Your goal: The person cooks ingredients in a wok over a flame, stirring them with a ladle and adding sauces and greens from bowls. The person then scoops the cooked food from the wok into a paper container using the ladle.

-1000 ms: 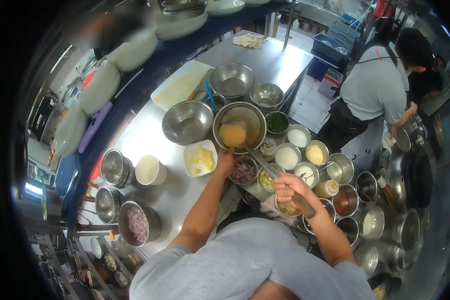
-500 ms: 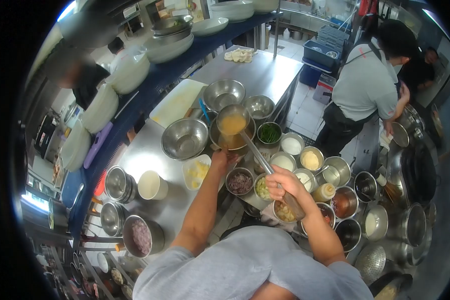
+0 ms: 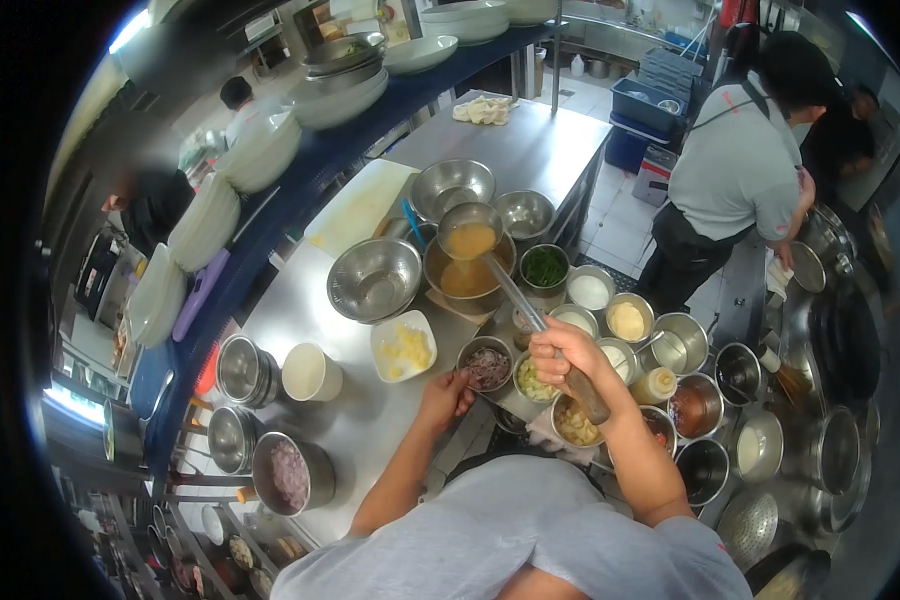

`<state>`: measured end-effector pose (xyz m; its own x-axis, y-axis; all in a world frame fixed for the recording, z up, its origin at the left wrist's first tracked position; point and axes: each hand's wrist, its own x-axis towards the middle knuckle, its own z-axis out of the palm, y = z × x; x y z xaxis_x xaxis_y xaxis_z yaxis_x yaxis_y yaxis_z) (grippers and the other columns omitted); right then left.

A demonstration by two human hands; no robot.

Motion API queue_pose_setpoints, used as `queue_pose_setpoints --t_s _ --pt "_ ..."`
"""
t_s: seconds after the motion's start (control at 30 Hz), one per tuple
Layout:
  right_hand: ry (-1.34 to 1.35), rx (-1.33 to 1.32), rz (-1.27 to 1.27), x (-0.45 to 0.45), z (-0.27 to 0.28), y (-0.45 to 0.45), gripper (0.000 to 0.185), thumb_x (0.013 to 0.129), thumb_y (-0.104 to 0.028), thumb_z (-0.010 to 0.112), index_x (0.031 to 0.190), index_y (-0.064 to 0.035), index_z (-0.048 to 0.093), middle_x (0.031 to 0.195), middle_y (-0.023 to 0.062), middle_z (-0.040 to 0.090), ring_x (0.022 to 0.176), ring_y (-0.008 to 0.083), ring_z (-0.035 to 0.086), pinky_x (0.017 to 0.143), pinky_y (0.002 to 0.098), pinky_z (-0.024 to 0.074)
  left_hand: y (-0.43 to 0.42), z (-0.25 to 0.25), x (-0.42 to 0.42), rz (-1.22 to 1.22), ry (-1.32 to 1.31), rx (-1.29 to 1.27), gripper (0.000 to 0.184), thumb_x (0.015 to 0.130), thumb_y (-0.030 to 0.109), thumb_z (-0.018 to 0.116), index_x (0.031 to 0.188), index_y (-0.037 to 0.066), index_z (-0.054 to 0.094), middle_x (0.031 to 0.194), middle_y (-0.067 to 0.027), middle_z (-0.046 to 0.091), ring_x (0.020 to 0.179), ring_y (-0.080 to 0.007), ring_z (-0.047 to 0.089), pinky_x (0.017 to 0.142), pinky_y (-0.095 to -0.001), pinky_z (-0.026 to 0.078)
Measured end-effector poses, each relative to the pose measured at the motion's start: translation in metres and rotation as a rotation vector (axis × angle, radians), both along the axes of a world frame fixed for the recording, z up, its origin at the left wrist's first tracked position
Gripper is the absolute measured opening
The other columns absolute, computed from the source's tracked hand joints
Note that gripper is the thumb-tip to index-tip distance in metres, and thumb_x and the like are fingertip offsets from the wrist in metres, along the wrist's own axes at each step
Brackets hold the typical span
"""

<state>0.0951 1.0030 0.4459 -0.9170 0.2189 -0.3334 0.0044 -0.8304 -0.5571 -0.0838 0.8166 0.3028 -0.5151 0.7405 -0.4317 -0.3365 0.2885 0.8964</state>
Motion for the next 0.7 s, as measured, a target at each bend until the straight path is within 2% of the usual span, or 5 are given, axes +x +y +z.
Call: queue_pose_setpoints --t_s 0.17,0.3,0.37,0.5,0.7 --pt "-0.005 -0.049 0.004 -0.001 -0.01 -0.003 0.034 0.092 -0.004 0.045 0.125 -0.0059 0.049 0.068 -0.002 0.043 0.04 0.0022 0.035 0.037 0.0185 0.0312 -0.057 -0.031 0.016 -0.09 0.028 -0.198 0.032 0.098 0.03 0.052 0.092 0.0 0.062 0.062 -0.0026 0.054 0.045 -0.0088 0.044 0.042 -0.0234 0.034" --pt "0.019 -0.126 0.029 -0.001 -0.018 -0.004 0.027 0.091 -0.004 0.046 0.118 -0.0067 0.049 0.067 -0.0014 0.045 0.041 0.0037 0.036 0.038 0.0205 0.0304 -0.085 -0.05 0.027 -0.127 0.083 -0.264 0.029 0.098 0.026 0.053 0.092 -0.001 0.061 0.062 -0.0026 0.055 0.046 -0.0085 0.044 0.042 -0.0232 0.033" --pt "0.025 -0.144 0.034 -0.001 -0.022 -0.007 0.027 0.091 -0.004 0.046 0.118 -0.0062 0.049 0.067 -0.0015 0.045 0.041 0.0037 0.037 0.038 0.0205 0.0306 -0.093 -0.073 0.026 -0.077 -0.039 -0.258 0.027 0.092 0.026 0.057 0.091 0.0 0.066 0.066 -0.0048 0.061 0.053 -0.0106 0.053 0.048 -0.0243 0.041" --pt "0.034 -0.155 0.019 0.003 -0.028 -0.019 0.027 0.091 -0.004 0.046 0.118 -0.0062 0.049 0.067 -0.0016 0.044 0.04 0.0039 0.036 0.038 0.0207 0.0315 -0.098 -0.079 0.022 -0.094 -0.069 -0.258 0.023 0.095 0.021 0.056 0.094 -0.001 0.061 0.069 -0.0053 0.06 0.053 -0.0103 0.05 0.048 -0.0241 0.041" --pt "-0.041 -0.17 -0.037 0.015 -0.02 -0.052 0.03 0.091 -0.004 0.046 0.121 -0.0058 0.049 0.068 -0.0013 0.044 0.04 0.0038 0.035 0.039 0.0209 0.0321 -0.116 -0.099 0.009 -0.118 -0.103 -0.255 0.03 0.093 0.024 0.057 0.107 -0.003 0.06 0.088 -0.012 0.067 0.071 -0.0173 0.065 0.063 -0.028 0.055"
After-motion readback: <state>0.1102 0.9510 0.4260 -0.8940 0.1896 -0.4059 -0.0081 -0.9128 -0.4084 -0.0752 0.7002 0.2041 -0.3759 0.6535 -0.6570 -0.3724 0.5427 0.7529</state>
